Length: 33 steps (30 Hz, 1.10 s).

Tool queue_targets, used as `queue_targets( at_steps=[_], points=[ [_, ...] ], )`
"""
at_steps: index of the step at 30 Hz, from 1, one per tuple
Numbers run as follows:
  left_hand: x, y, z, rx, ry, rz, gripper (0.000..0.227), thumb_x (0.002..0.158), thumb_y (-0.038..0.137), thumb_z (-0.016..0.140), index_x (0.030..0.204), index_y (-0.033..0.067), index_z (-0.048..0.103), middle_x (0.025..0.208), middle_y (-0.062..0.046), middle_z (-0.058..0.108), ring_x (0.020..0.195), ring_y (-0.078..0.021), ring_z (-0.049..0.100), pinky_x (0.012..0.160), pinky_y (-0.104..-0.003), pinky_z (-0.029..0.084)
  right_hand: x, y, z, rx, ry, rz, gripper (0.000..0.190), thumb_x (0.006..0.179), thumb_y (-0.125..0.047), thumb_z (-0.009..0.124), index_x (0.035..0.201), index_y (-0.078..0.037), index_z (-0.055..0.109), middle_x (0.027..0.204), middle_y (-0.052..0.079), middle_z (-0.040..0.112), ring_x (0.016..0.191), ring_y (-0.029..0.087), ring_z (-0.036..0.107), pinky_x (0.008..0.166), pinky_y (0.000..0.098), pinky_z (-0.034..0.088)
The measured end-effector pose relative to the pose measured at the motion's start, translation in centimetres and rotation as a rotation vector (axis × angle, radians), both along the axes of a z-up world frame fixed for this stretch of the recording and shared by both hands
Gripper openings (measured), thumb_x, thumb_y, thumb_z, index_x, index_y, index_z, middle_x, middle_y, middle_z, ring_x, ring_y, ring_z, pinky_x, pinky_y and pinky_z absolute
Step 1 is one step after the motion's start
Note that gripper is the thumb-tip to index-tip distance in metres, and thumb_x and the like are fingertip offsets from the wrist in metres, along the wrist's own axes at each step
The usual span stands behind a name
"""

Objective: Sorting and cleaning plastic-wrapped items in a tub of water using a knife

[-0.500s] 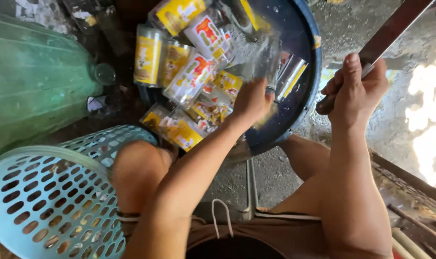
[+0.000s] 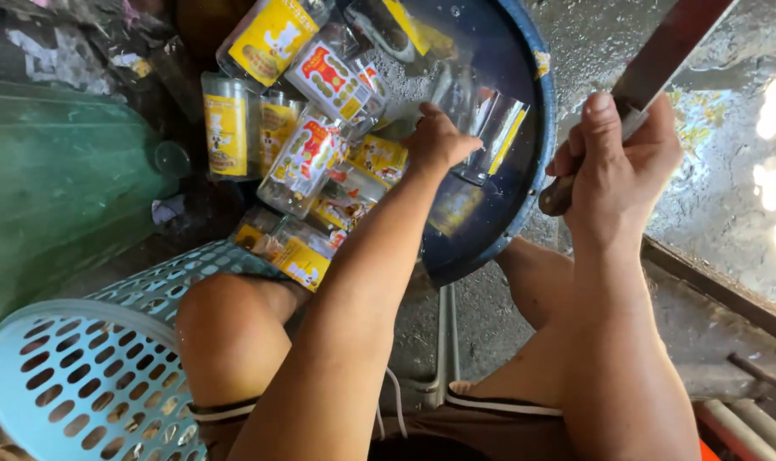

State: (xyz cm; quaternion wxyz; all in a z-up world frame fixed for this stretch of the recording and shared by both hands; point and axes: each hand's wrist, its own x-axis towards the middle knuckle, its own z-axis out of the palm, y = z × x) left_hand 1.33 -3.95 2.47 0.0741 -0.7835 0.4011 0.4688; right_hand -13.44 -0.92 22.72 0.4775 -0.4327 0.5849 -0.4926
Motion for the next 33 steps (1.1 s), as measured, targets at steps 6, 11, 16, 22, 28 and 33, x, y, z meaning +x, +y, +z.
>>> queue_targets(
  at_steps=[6,11,16,22,28,33],
  points=[
    [2.8,0.7,5.3,-0.081,0.402,0.241,0.090,0.061,0.041,0.080,0.133,0.0062,0.038,0.128,-0.013,0.052,0.120,-0.0300,0.059,0.099,-0.042,0.057,0.1,-0.6,-0.8,0.016,-0.088,-0.050,0.037,0.104,-0.039,0.071,0.100,-0.012,0.047,0.069,0.003,0.042,0.053,0.013,0.043,0.045,0.0272,0.043],
    [6.1,3.5,6.8,0.083,1.204,0.844,0.094,0.067,0.043,0.081,0.138,-0.0093,0.048,0.095,-0.021,0.070,0.062,-0.0292,0.070,0.058,-0.041,0.059,0.1,-1.2,-2.2,0.056,-0.133,0.015,0.030,0.107,-0.035,0.068,0.104,-0.011,0.050,0.067,0.003,0.044,0.050,0.014,0.046,0.047,0.0285,0.044],
    [10.0,7.5,9.3,-0.095,1.385,0.891,0.044,0.085,0.032,0.070,0.122,0.0085,0.068,0.103,-0.019,0.074,0.081,-0.0409,0.074,0.069,-0.058,0.064,1.1,0.5,-3.0,0.059,-0.038,0.045,0.043,0.113,-0.047,0.050,0.091,-0.010,0.050,0.062,0.009,0.053,0.047,0.019,0.055,0.043,0.0351,0.047],
    [15.1,9.2,12.3,-0.454,1.210,0.875,0.054,0.077,0.027,0.077,0.130,0.0203,0.065,0.102,-0.021,0.073,0.073,-0.0404,0.074,0.058,-0.054,0.066,6.4,8.9,1.6,-0.237,0.259,0.380,0.027,0.105,-0.022,0.059,0.120,0.000,0.064,0.100,0.026,0.065,0.087,0.041,0.063,0.076,0.0530,0.053],
    [18.7,12.6,14.7,-0.678,1.182,0.821,0.052,0.077,0.032,0.078,0.125,0.0165,0.069,0.101,-0.015,0.074,0.080,-0.0331,0.075,0.062,-0.047,0.068,8.6,13.3,2.9,-0.149,0.529,0.572,0.045,0.103,-0.031,0.060,0.143,-0.011,0.063,0.103,0.026,0.073,0.086,0.045,0.070,0.083,0.0598,0.057],
    [19.8,14.0,11.6,-0.686,1.217,0.899,0.046,0.082,0.030,0.074,0.127,0.0219,0.070,0.099,-0.008,0.075,0.079,-0.0279,0.075,0.064,-0.041,0.067,9.7,14.5,1.5,-0.196,0.762,0.686,0.049,0.096,-0.049,0.061,0.143,-0.038,0.061,0.088,0.014,0.078,0.082,0.039,0.073,0.077,0.0553,0.058]
  ],
)
